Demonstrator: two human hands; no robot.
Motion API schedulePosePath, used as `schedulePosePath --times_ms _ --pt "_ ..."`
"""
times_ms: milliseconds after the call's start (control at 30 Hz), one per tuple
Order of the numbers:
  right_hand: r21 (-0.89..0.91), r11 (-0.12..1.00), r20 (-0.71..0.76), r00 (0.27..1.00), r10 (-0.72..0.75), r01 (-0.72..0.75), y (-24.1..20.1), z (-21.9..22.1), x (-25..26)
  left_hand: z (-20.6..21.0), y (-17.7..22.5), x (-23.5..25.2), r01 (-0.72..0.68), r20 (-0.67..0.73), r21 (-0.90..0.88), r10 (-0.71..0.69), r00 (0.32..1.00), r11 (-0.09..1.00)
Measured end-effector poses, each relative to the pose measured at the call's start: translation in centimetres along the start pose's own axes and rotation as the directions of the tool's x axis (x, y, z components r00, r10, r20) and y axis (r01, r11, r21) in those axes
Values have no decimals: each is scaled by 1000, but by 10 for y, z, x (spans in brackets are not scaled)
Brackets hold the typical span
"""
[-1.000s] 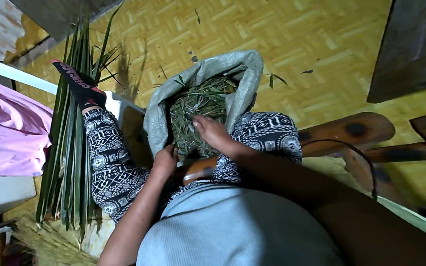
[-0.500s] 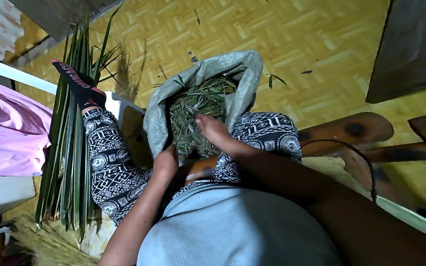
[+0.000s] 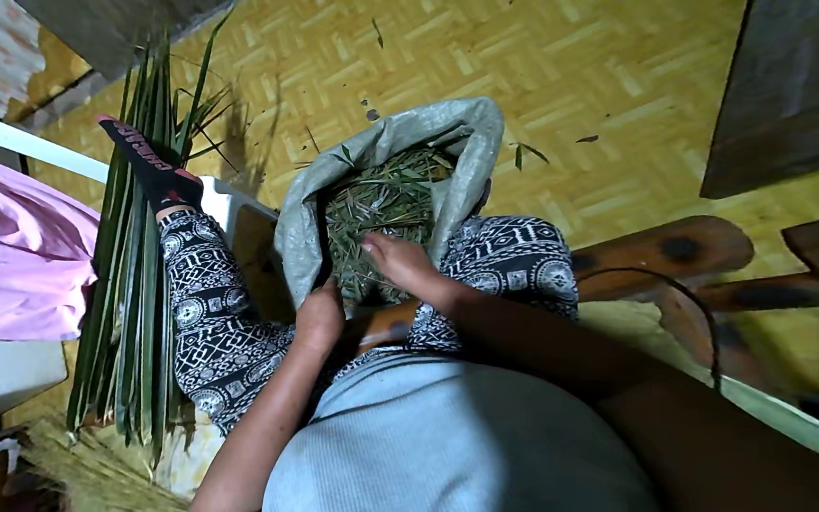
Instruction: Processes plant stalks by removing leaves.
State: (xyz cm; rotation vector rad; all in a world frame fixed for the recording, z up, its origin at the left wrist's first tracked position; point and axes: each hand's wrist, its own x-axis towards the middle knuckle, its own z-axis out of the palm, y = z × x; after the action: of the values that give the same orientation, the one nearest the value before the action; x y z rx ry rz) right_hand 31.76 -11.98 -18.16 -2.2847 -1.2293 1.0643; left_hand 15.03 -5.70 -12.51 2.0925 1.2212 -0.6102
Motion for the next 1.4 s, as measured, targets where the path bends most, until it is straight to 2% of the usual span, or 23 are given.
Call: schedulePosePath --times_ms 100,167,267,400,467,533,633,733,800,900,1067,1200,1400 --pt "161 986 -23 998 57 -53 8 -3 6 0 -5 0 -15 -6 -58 15 1000 998" --pt "368 928 35 998 49 -58 5 -1 -1 0 -8 2 -26 0 -101 26 1000 995" --pt "675 721 172 984 54 -158 -7 11 -15 0 -7 4 -48 10 -130 49 999 990" --pt "825 508 264 963 45 -250 -9 17 -18 1 -7 6 -82 36 -174 89 995 981" --pt "850 455 266 962 62 -265 -5 16 -14 -2 -8 3 -72 67 -201 87 994 977" --pt "827 494 251 963 103 -268 -2 11 -15 -4 -13 1 -47 112 -211 72 991 976" --pt "695 691 183 978 98 -199 -3 5 -12 -2 -20 1 -19 130 -174 42 991 985" --pt "454 890 187 981 -39 -51 -13 3 -19 0 -18 3 1 83 -112 8 997 994" --pt "306 948 186 970 -155 93 -22 5 -34 1 -15 6 9 47 -80 -5 999 997" --pt "192 960 229 942 -247 205 -32 7 -47 -3 -5 7 32 19 -31 -32 999 999" --pt "81 983 231 956 -179 165 -36 7 -47 -2 4 10 62 4 16 -62 998 998" --pt "0 989 150 978 -144 145 -25 15 -37 0 5 12 21 -1 9 -21 1000 1000" --pt "-174 967 44 982 -184 189 -11 23 -23 2 1 15 1 9 -32 -1 1000 999"
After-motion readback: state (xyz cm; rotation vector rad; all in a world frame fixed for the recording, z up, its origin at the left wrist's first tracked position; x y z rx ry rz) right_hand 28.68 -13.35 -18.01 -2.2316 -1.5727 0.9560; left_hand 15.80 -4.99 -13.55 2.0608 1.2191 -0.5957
